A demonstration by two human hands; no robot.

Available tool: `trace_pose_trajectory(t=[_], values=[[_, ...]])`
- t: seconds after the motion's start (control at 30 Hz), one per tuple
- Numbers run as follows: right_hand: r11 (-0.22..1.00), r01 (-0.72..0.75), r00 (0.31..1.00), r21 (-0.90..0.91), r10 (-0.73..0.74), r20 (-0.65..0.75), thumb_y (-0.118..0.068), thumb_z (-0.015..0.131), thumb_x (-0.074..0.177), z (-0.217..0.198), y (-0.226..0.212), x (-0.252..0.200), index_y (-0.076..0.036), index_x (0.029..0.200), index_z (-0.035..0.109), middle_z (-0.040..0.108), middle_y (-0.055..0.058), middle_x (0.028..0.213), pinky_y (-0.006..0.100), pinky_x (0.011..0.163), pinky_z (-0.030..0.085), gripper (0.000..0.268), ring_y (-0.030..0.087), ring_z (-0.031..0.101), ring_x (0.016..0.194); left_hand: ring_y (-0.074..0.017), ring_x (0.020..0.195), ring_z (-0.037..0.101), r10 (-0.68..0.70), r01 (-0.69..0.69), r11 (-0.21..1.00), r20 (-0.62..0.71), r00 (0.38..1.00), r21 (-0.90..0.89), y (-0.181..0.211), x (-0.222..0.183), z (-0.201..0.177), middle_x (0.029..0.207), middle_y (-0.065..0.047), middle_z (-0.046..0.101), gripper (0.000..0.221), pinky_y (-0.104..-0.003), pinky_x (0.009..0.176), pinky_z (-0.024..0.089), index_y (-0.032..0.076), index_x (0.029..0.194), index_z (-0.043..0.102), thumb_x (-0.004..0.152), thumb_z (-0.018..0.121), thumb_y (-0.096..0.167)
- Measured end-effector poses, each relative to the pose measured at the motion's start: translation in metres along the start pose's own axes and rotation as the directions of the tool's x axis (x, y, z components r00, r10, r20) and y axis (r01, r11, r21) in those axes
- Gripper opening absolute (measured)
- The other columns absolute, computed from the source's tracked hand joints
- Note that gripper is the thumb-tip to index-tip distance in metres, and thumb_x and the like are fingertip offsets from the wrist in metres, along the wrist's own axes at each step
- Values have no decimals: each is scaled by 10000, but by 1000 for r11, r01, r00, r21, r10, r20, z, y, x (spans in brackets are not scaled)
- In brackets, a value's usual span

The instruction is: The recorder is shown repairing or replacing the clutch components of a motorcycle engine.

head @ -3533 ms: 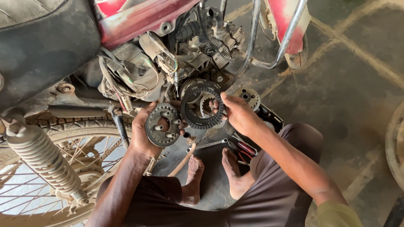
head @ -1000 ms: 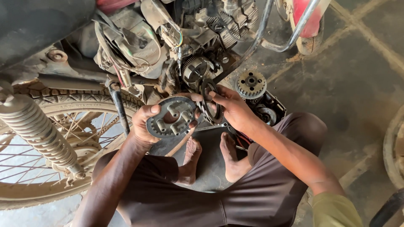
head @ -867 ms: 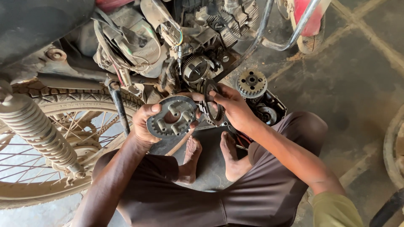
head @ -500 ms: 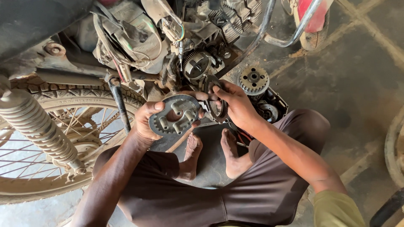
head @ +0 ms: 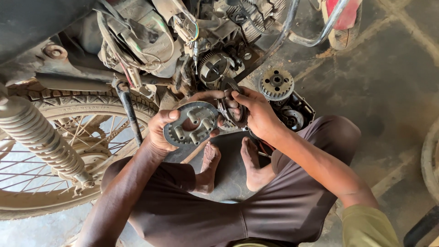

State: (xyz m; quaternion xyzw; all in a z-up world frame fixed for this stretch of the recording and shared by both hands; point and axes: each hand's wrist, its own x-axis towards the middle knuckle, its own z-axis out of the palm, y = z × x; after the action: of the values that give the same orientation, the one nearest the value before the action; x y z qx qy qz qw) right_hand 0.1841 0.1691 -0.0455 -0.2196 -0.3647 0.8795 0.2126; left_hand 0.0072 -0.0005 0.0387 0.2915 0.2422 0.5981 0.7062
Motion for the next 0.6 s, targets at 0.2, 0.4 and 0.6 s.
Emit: trace_pose_trajectory(t=[0.2,0.4,0.6], values=[[999,36,999,-14,-36,5,-116,585,1048,-9,7,3,4,1109,613,582,5,814,233,618,434,137,80,515,698,-328,1137,633,-19,20,1000,39,999,-12,-9,2,-12,1208,-287,635,1090,-410,995,529,-109,1573,368,755,778,484],[997,-77,979,-23,72,-188,-149,598,1000,0,7,-1,-42,1091,613,516,-47,692,214,531,423,141,59,508,596,-310,1163,623,-47,47,996,0,999,70,-11,5,-9,1389,-219,588,1072,-429,962,548,-84,1522,374,718,748,518],[995,-76,982,72,87,-165,-152,628,1013,0,7,-3,-35,1080,604,481,-75,638,220,471,428,136,37,472,512,-292,1194,600,-89,88,994,23,996,60,-17,3,-14,1349,-245,584,1063,-389,1008,518,-91,1562,372,754,721,504]])
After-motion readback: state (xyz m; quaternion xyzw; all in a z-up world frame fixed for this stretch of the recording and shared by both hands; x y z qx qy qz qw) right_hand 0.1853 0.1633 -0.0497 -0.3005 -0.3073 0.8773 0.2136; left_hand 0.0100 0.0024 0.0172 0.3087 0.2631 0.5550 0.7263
